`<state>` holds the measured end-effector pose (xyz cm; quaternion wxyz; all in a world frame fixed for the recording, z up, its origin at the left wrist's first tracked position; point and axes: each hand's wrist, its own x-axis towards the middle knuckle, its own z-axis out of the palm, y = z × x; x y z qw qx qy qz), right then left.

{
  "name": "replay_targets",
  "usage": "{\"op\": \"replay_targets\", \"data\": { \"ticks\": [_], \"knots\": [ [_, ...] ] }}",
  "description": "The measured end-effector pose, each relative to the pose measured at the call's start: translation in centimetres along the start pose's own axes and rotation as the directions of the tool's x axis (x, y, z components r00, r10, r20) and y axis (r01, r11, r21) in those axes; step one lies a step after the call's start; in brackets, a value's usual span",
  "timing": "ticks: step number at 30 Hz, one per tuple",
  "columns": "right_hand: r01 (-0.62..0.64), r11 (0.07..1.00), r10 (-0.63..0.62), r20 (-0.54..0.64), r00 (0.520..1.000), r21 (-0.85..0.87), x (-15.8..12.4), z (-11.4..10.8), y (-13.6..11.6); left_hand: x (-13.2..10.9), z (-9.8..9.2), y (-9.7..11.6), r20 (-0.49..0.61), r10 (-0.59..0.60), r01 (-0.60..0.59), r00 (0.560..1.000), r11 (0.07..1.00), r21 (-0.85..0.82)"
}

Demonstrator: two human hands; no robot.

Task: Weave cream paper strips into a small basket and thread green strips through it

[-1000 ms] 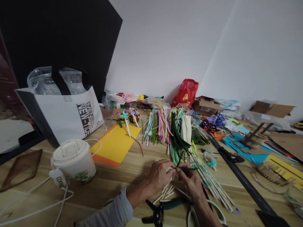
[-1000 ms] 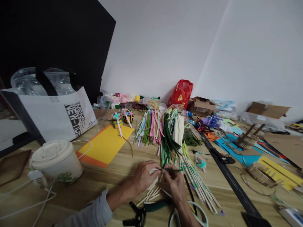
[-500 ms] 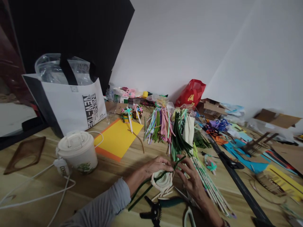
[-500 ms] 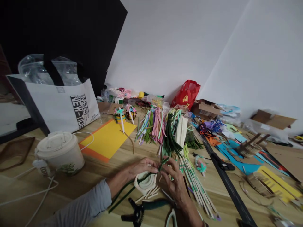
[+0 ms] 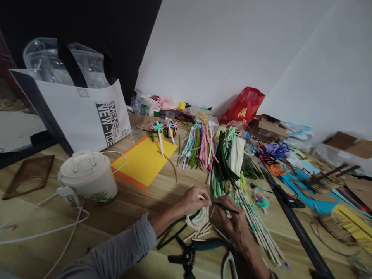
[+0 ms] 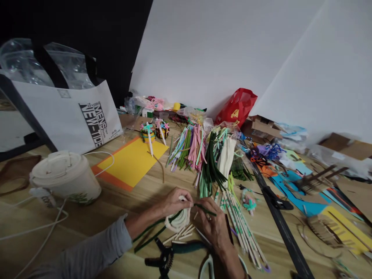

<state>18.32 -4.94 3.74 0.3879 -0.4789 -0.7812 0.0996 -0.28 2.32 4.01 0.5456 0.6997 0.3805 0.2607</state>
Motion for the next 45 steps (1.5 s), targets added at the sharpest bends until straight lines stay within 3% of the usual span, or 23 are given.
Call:
{"op": "replay_targets", "data": {
  "ticks": [5,8,11,13,15,17,19,21,29,34,39,43,45],
  "knots": [
    [-0.045,0.995,0.039,-0.072,0.997,-0.089,-0.7,0.8,0.1,-1.2,1.5,1.0,-0.182,0.180,-0.109,0.967,0.933,0.343],
    [-0.108,0.988,0.094,-0.131,0.987,-0.106,-0.9,1.3,-0.2,-2.1,2.3,1.1,-0.188,0.321,-0.188,0.928,0.841,0.508],
    [-0.170,0.980,0.151,-0.172,0.973,-0.099,-0.9,1.5,-0.5,-2.3,2.6,1.0,-0.170,0.393,-0.245,0.904,0.800,0.548],
    [-0.184,0.980,0.169,-0.176,0.970,-0.073,-0.9,1.5,-0.4,-1.9,2.3,0.9,-0.190,0.358,-0.243,0.914,0.858,0.452],
    [-0.172,0.985,0.166,-0.172,0.971,-0.022,-0.8,1.3,-0.1,-1.2,1.5,0.8,-0.180,0.241,-0.197,0.954,0.952,0.232],
    [-0.160,0.986,0.165,-0.167,0.972,0.040,-0.7,1.1,0.2,-0.4,0.6,0.7,-0.039,0.080,-0.083,0.996,0.992,-0.091],
    [-0.156,0.983,0.170,-0.160,0.972,0.095,-0.6,1.0,0.4,0.2,-0.2,0.5,0.136,-0.083,0.131,0.987,0.910,-0.393],
    [-0.151,0.978,0.172,-0.146,0.974,0.143,-0.5,1.0,0.5,0.4,-0.7,0.1,0.247,-0.112,0.229,0.962,0.826,-0.516],
    [-0.132,0.975,0.154,-0.115,0.981,0.181,-0.1,1.3,-0.4,0.1,0.0,-1.2,0.311,-0.064,0.229,0.948,0.815,-0.532],
    [-0.230,0.958,0.252,-0.122,0.960,0.169,-0.3,0.8,-0.2,0.2,0.1,-1.1,0.341,-0.048,0.259,0.939,0.752,-0.607],
    [-0.398,0.863,0.458,-0.148,0.877,0.310,-0.5,1.0,0.7,0.3,0.2,-1.4,0.369,-0.059,0.305,0.928,0.688,-0.658],
    [-0.462,0.719,0.621,-0.181,0.763,0.519,-0.3,1.2,1.1,0.3,0.2,-1.5,0.359,-0.063,0.307,0.931,0.667,-0.679],
    [-0.486,0.633,0.674,-0.122,0.728,0.602,-0.2,1.2,0.9,0.3,0.1,-1.4,0.348,-0.071,0.306,0.935,0.657,-0.689]
  ]
}}
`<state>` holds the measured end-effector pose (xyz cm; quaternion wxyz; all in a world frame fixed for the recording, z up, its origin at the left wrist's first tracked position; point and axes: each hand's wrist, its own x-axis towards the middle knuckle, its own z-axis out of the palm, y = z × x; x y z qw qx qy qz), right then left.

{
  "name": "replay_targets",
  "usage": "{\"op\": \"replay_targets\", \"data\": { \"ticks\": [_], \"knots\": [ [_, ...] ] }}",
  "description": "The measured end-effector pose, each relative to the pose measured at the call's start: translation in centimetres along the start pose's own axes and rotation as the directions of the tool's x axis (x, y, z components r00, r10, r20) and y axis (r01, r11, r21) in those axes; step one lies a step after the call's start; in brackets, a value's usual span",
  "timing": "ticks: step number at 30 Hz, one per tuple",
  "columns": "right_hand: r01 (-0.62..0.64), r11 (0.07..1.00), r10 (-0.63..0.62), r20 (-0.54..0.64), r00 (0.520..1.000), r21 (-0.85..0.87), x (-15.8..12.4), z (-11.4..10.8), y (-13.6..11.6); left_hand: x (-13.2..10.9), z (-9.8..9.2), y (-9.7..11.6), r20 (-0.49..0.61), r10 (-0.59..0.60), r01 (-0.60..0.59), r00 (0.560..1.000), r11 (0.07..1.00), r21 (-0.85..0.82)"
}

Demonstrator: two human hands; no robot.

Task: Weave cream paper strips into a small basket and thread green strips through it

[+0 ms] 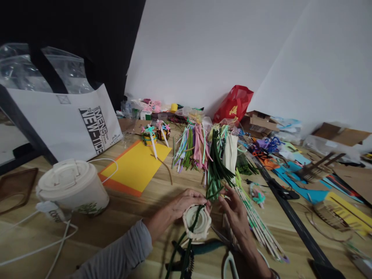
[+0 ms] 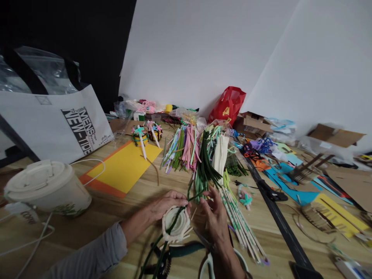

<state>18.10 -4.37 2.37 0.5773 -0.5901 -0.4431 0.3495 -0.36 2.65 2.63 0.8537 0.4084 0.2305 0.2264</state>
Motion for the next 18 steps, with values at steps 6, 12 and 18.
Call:
{"op": "replay_targets", "data": {
  "ticks": [6,12,18],
  "knots": [
    [-0.175,0.976,0.136,0.270,0.953,0.126,-0.9,1.6,-1.8,0.1,0.3,-0.5,-0.078,-0.011,0.012,0.997,1.000,0.002],
    [-0.132,0.988,0.107,0.250,0.962,0.084,-1.2,2.3,-1.7,0.0,0.4,-1.6,-0.124,-0.058,0.063,0.991,0.997,0.041],
    [-0.057,0.998,0.058,0.221,0.973,-0.010,-1.2,2.0,-0.5,0.1,1.0,-1.7,-0.139,-0.025,0.041,0.990,0.992,0.118]
  ]
}}
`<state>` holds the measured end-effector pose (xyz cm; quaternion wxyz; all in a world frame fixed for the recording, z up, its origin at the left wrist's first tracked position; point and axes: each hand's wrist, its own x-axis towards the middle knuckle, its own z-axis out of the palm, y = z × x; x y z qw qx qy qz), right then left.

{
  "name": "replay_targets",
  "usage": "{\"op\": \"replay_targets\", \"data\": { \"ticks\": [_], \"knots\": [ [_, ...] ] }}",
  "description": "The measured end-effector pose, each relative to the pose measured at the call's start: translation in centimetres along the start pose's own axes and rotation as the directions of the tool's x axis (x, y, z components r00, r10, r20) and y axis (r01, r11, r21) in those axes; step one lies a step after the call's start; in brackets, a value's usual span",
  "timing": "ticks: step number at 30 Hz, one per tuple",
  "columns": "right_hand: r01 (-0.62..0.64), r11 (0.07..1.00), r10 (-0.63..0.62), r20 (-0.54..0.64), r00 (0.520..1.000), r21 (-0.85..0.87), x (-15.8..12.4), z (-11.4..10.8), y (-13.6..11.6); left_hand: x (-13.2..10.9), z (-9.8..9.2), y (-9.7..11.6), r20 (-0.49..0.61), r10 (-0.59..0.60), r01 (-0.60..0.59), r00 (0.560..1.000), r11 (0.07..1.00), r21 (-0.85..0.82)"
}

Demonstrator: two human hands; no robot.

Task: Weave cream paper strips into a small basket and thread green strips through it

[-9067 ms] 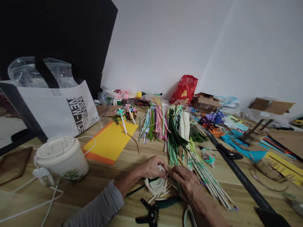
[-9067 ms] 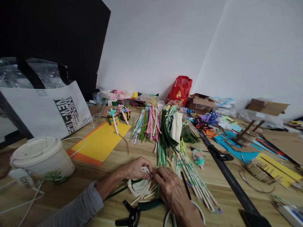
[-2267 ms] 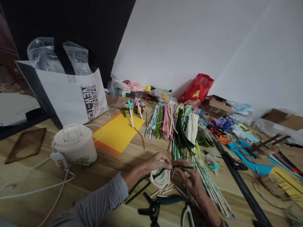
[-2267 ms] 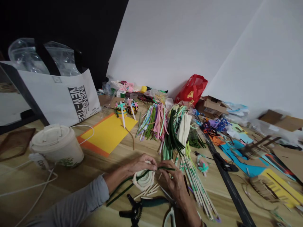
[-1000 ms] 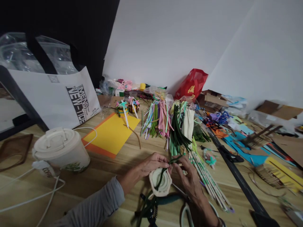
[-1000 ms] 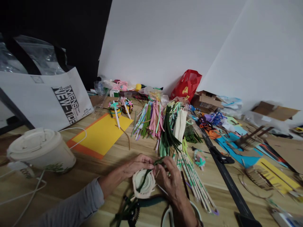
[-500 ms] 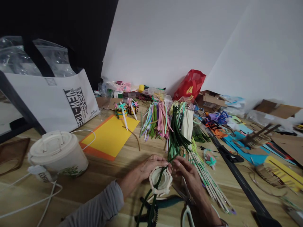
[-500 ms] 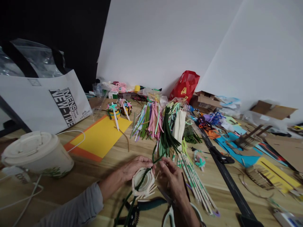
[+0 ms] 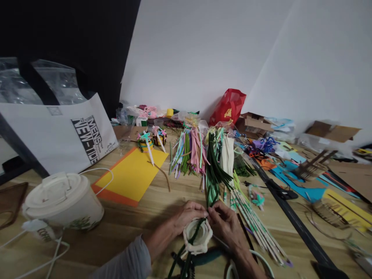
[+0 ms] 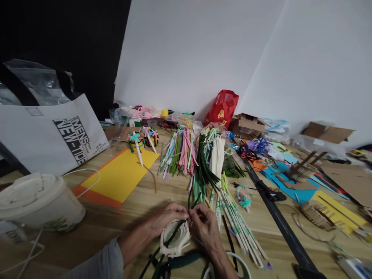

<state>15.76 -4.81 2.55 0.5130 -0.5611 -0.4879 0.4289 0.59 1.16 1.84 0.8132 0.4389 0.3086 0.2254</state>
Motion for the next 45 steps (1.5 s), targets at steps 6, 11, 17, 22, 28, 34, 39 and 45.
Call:
{"op": "replay_targets", "data": {
  "ticks": [6,11,17,22,28,34,39,45],
  "knots": [
    [-0.001,1.000,0.001,-0.018,1.000,-0.019,0.3,0.0,1.0,0.1,0.2,-0.2,-0.023,0.042,-0.039,0.999,0.993,0.115],
    [-0.040,0.999,0.041,-0.034,0.999,0.030,0.1,-0.1,0.5,-0.1,0.4,0.0,-0.031,0.071,-0.065,0.997,0.982,0.175],
    [-0.049,0.998,0.050,-0.046,0.998,0.025,-0.2,-0.1,-0.7,-0.2,0.7,0.5,-0.012,0.097,-0.093,0.995,0.973,0.209],
    [0.027,0.998,-0.032,-0.104,0.994,-0.048,-0.3,-0.1,-1.3,0.0,0.6,0.4,-0.039,0.143,-0.123,0.989,0.939,0.321],
    [0.066,0.990,-0.085,-0.150,0.985,-0.128,-0.2,0.0,-1.2,0.2,0.6,0.3,-0.075,0.202,-0.156,0.976,0.903,0.400],
    [-0.012,0.997,0.014,-0.022,1.000,0.080,0.2,-0.4,-0.3,0.3,0.3,0.3,-0.048,0.188,-0.155,0.981,0.908,0.389],
    [-0.027,0.997,0.018,0.112,0.994,0.079,0.7,-2.0,0.1,0.0,0.6,0.6,-0.014,0.215,-0.192,0.977,0.899,0.393],
    [0.002,0.999,-0.006,0.105,0.994,0.037,0.5,-2.5,0.0,-0.7,1.5,1.3,-0.016,0.336,-0.265,0.942,0.771,0.579]
  ]
}}
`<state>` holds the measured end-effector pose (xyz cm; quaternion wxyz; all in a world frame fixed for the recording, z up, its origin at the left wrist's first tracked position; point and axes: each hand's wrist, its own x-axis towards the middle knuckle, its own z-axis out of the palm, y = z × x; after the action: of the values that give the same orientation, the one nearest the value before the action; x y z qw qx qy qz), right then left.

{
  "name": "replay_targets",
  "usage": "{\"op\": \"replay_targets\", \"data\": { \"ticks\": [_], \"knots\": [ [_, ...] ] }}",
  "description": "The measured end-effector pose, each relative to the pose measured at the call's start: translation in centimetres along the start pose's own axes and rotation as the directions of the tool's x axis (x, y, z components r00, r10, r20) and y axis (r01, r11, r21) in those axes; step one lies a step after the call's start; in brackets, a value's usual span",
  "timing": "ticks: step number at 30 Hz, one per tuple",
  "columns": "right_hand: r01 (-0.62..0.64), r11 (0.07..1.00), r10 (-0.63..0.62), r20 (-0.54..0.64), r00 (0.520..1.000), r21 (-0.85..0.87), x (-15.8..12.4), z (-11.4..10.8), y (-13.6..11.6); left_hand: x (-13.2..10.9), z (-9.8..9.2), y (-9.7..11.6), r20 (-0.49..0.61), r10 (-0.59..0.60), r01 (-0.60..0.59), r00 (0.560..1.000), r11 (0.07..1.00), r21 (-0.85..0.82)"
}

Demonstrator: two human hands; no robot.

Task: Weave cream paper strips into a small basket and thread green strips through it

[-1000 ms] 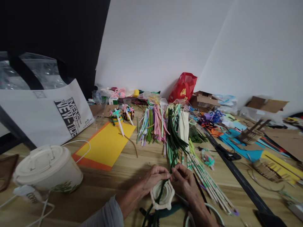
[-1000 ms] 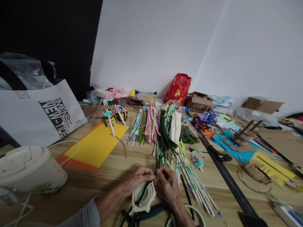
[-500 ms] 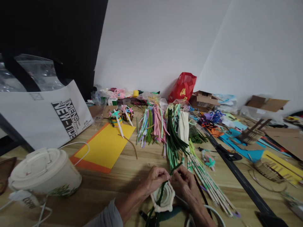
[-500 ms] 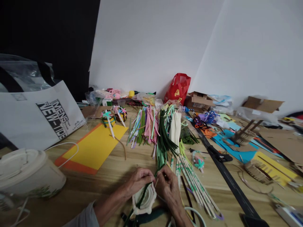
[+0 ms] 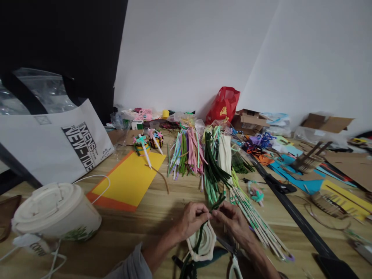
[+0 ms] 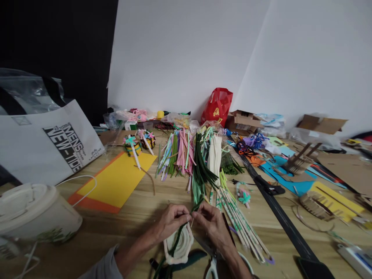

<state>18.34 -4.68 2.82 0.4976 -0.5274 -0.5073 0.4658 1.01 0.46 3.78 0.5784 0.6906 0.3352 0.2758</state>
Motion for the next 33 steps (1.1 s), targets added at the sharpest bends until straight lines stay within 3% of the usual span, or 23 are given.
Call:
{"op": "replay_targets", "data": {
  "ticks": [4,8,13,15,17,20,24,29,33],
  "knots": [
    [-0.012,1.000,0.012,-0.038,0.999,-0.006,-0.3,0.8,-1.0,-0.4,0.0,0.7,-0.054,0.056,-0.040,0.997,0.968,0.250],
    [-0.040,0.999,0.042,-0.102,0.994,0.022,-0.4,1.8,-2.1,-0.9,0.4,1.3,-0.071,0.088,-0.040,0.994,0.859,0.511],
    [-0.037,0.998,0.028,-0.177,0.984,-0.047,-0.6,2.4,-1.8,-1.2,1.2,0.9,-0.039,0.161,-0.110,0.986,0.815,0.570],
    [0.009,0.997,-0.027,-0.221,0.975,-0.082,-0.6,2.5,-1.2,-1.0,1.2,0.7,-0.079,0.143,-0.082,0.986,0.853,0.515],
    [0.085,0.989,-0.111,-0.225,0.968,-0.122,-0.6,2.4,-0.7,-0.5,0.7,0.7,-0.088,0.084,-0.049,0.993,0.937,0.345],
    [0.230,0.944,-0.271,-0.160,0.949,-0.237,-0.5,1.9,-0.3,0.3,-0.3,0.5,0.043,-0.023,0.024,0.999,1.000,-0.006],
    [0.412,0.791,-0.459,0.007,0.888,-0.453,-0.4,0.7,-0.2,0.7,-1.4,-0.1,0.173,-0.075,0.120,0.982,0.956,-0.267],
    [0.497,0.646,-0.487,0.188,0.853,-0.579,-0.2,-0.5,-0.3,0.6,-2.0,-1.0,0.275,-0.162,0.263,0.948,0.883,-0.388],
    [0.542,0.610,-0.479,0.276,0.833,-0.578,-0.1,-0.8,-0.4,0.7,-1.9,-1.1,0.262,-0.139,0.225,0.955,0.915,-0.334]
  ]
}}
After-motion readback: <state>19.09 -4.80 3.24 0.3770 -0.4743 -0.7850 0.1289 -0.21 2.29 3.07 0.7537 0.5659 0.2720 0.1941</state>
